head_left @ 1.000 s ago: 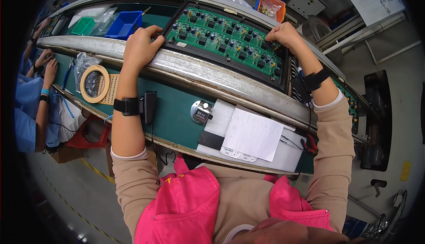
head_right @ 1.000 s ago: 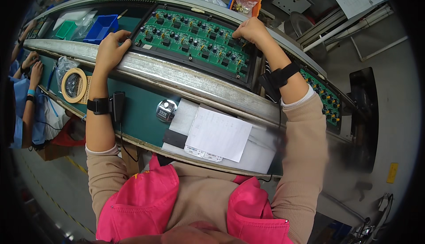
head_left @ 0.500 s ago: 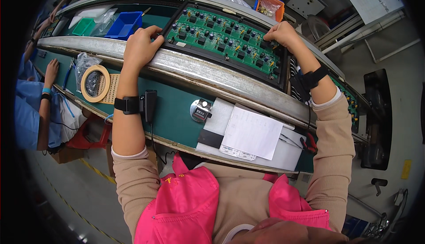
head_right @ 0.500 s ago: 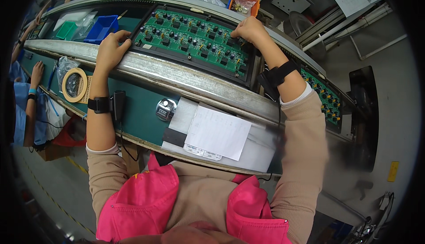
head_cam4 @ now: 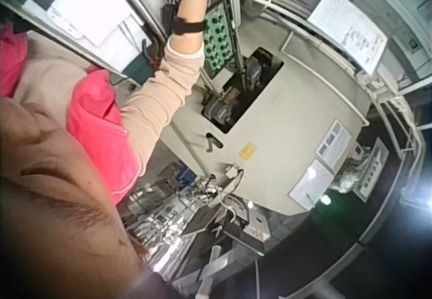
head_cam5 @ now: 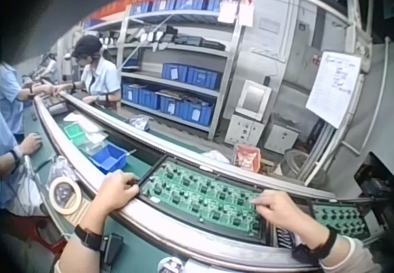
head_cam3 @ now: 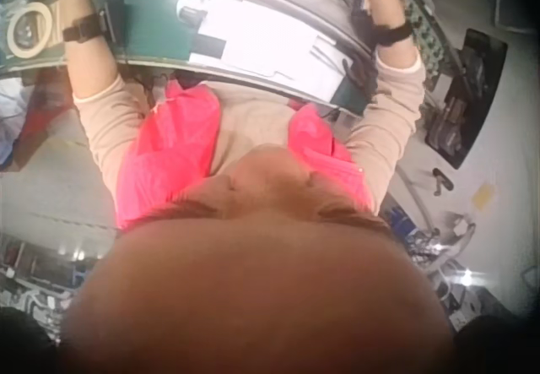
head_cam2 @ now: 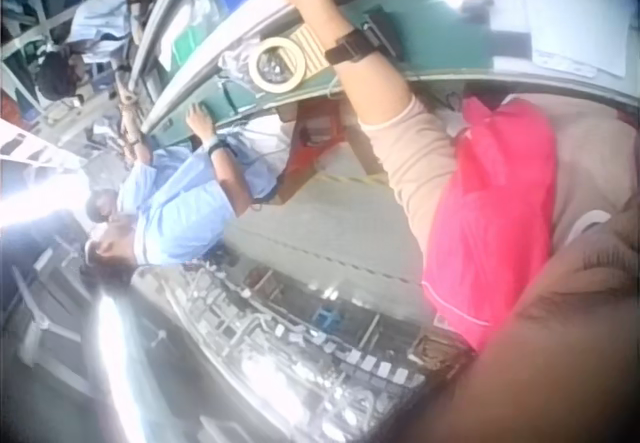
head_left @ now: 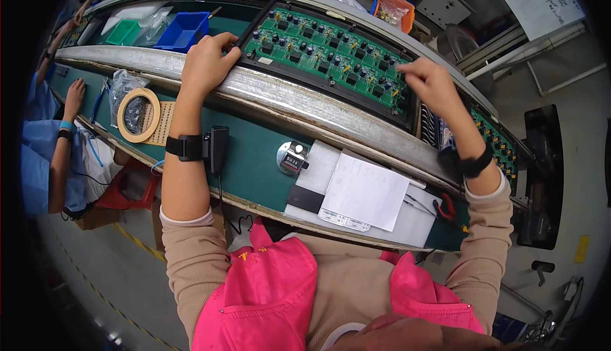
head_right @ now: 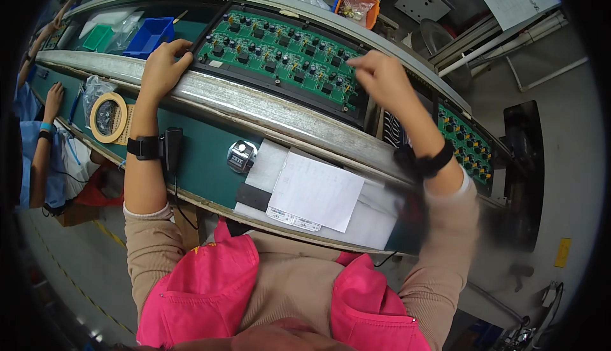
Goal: Manually placing small electronic components onto a printed circuit board.
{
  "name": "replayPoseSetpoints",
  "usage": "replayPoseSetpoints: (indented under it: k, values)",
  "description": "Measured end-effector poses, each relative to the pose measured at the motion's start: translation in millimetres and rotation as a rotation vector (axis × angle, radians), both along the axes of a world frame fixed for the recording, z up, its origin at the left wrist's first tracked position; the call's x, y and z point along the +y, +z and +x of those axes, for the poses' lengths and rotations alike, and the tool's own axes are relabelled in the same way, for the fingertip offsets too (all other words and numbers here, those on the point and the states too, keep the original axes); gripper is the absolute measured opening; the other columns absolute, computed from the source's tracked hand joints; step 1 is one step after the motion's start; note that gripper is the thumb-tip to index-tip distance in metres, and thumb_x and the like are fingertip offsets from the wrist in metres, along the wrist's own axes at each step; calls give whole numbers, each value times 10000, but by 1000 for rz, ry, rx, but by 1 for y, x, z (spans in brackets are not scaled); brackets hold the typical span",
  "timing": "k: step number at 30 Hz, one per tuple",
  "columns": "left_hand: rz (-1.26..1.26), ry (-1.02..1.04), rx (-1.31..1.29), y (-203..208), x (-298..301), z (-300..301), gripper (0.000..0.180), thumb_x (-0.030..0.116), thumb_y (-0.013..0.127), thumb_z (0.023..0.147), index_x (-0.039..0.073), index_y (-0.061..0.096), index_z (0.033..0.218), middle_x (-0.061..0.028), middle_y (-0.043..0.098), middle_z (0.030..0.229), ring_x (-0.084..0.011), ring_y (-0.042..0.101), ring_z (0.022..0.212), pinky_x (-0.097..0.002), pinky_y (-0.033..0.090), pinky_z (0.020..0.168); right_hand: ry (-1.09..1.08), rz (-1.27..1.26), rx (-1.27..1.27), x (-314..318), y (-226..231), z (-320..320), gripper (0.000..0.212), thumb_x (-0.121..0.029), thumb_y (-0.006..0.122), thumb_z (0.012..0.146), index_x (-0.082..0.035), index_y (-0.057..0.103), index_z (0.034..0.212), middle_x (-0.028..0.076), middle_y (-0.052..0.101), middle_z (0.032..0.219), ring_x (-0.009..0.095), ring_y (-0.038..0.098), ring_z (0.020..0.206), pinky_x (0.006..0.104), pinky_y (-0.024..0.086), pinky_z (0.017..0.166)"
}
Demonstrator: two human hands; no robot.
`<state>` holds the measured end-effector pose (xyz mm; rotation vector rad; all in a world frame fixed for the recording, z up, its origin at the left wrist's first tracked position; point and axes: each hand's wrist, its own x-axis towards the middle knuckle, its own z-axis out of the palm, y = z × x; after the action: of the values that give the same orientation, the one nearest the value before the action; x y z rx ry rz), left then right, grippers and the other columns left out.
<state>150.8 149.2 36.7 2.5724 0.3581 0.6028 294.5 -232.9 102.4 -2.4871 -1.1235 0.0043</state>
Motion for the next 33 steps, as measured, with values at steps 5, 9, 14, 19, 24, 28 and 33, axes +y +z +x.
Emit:
replayPoseSetpoints:
  k: [5, 9, 14, 19, 24, 28, 33]
  values:
    - [1, -16, 5, 4, -3, 1, 276, 247, 562, 790, 86, 664, 989, -136, 656, 848, -324, 606, 821, -400, 482, 765, 139, -186, -295, 0, 3, -37, 379, 9, 550, 760, -111, 648, 1106, 101, 535, 910, 277, 508, 874, 358, 409, 799]
    - [31, -8, -18, 1, -3, 1, 278, 249, 561, 793, 81, 662, 990, -135, 657, 862, -324, 609, 820, -399, 482, 760, 117, -249, -267, 2, -2, -35, 434, 26, 545, 760, -125, 618, 1161, 95, 511, 959, 257, 497, 920, 354, 387, 834]
    - [-35, -11, 70, 6, -4, 2, 311, 226, 575, 806, 43, 638, 1049, -170, 644, 914, -302, 612, 879, -367, 466, 792, 143, -303, -246, 2, -2, -34, 457, 30, 544, 753, -135, 612, 1174, 90, 508, 994, 255, 491, 944, 359, 374, 848]
    - [-21, -32, 37, 4, -1, 3, 305, 238, 565, 798, 60, 650, 1030, -150, 662, 891, -322, 627, 815, -365, 485, 758, 150, -273, -263, 3, -5, -31, 463, 29, 543, 755, -153, 616, 1175, 86, 504, 1016, 248, 486, 964, 360, 359, 863]
    - [-2, -25, 36, 5, -5, 1, 304, 243, 558, 793, 62, 654, 1017, -133, 672, 883, -323, 637, 790, -365, 494, 739, 158, -217, -343, 1, -9, -29, 456, 19, 552, 759, -167, 622, 1169, 81, 504, 1006, 243, 485, 957, 352, 354, 851]
    - [16, -36, -10, -2, 2, 4, 302, 243, 556, 794, 66, 654, 1018, -129, 673, 884, -317, 639, 786, -362, 494, 733, 153, -213, -332, 0, -1, -34, 450, 18, 563, 753, -171, 633, 1156, 70, 502, 966, 237, 482, 926, 342, 350, 822]
    - [-14, -21, 21, 2, -2, 2, 301, 247, 554, 797, 72, 653, 1020, -128, 673, 884, -316, 639, 784, -360, 495, 731, 193, -250, -319, 3, 0, -40, 436, 22, 574, 751, -173, 650, 1134, 58, 492, 899, 230, 475, 875, 333, 342, 785]
